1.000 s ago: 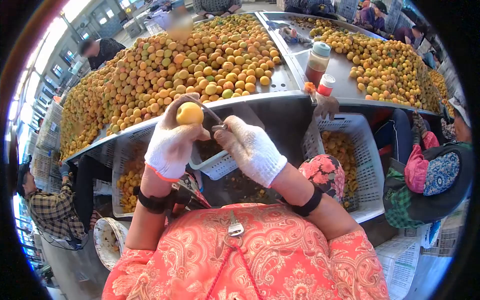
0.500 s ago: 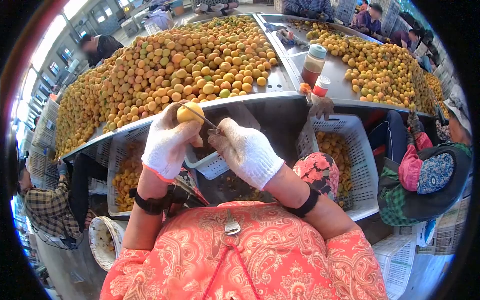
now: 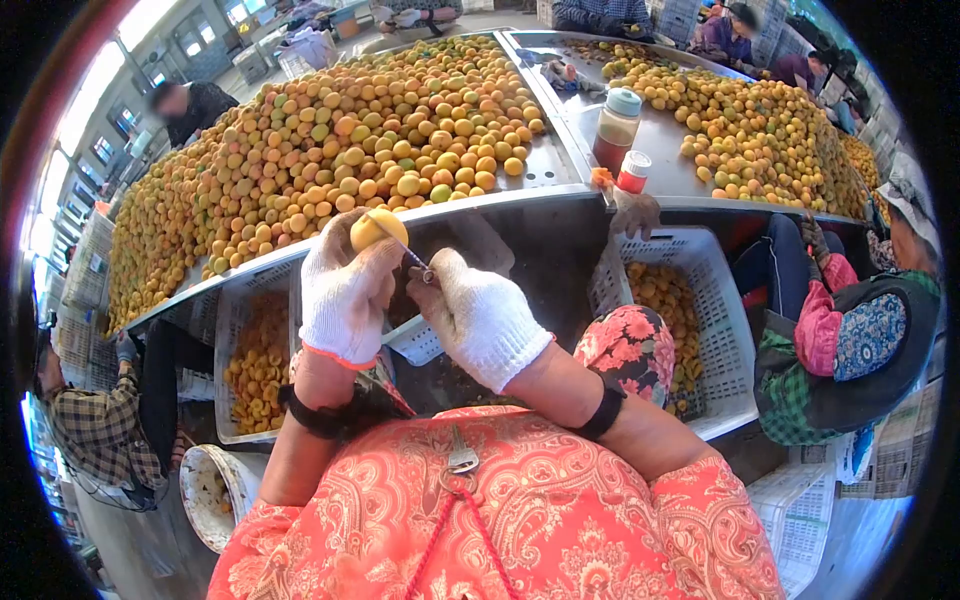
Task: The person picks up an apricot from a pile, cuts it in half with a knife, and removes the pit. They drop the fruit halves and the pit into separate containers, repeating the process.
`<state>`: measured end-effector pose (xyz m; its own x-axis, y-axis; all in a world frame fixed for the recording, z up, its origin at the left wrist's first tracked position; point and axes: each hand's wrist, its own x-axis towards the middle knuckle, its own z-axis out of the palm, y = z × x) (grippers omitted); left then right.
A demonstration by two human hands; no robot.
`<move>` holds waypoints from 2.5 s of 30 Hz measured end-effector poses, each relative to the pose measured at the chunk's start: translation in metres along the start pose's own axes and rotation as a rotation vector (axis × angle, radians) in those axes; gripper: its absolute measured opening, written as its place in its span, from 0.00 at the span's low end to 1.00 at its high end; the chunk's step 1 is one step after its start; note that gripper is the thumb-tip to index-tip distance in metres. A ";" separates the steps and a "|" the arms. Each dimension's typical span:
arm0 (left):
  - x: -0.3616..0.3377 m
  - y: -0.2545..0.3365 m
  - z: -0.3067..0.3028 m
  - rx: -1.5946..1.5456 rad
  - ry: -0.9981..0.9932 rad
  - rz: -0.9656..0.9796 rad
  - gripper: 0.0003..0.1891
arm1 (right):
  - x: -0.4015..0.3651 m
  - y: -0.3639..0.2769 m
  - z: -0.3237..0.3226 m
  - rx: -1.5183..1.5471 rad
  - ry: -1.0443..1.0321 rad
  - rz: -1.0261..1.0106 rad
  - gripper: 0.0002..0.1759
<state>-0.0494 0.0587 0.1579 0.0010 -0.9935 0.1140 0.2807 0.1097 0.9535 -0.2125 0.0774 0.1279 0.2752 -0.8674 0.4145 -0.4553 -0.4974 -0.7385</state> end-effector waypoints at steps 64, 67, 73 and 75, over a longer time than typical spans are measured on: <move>0.029 -0.066 0.019 -0.445 -0.026 -0.230 0.22 | 0.008 0.039 0.024 -0.164 0.165 0.113 0.12; 0.029 -0.069 0.018 -0.530 0.002 -0.297 0.20 | 0.009 0.037 0.023 -0.257 0.089 0.167 0.12; 0.036 -0.071 0.012 -0.163 0.031 -0.072 0.19 | 0.008 0.033 0.018 -0.231 0.036 0.188 0.13; 0.038 -0.067 0.010 0.028 0.035 0.085 0.19 | 0.009 0.030 0.016 -0.206 0.037 0.195 0.14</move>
<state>-0.0779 0.0141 0.1015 0.0569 -0.9810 0.1852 0.2513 0.1936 0.9484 -0.2102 0.0554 0.1010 0.1363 -0.9451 0.2969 -0.6604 -0.3101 -0.6839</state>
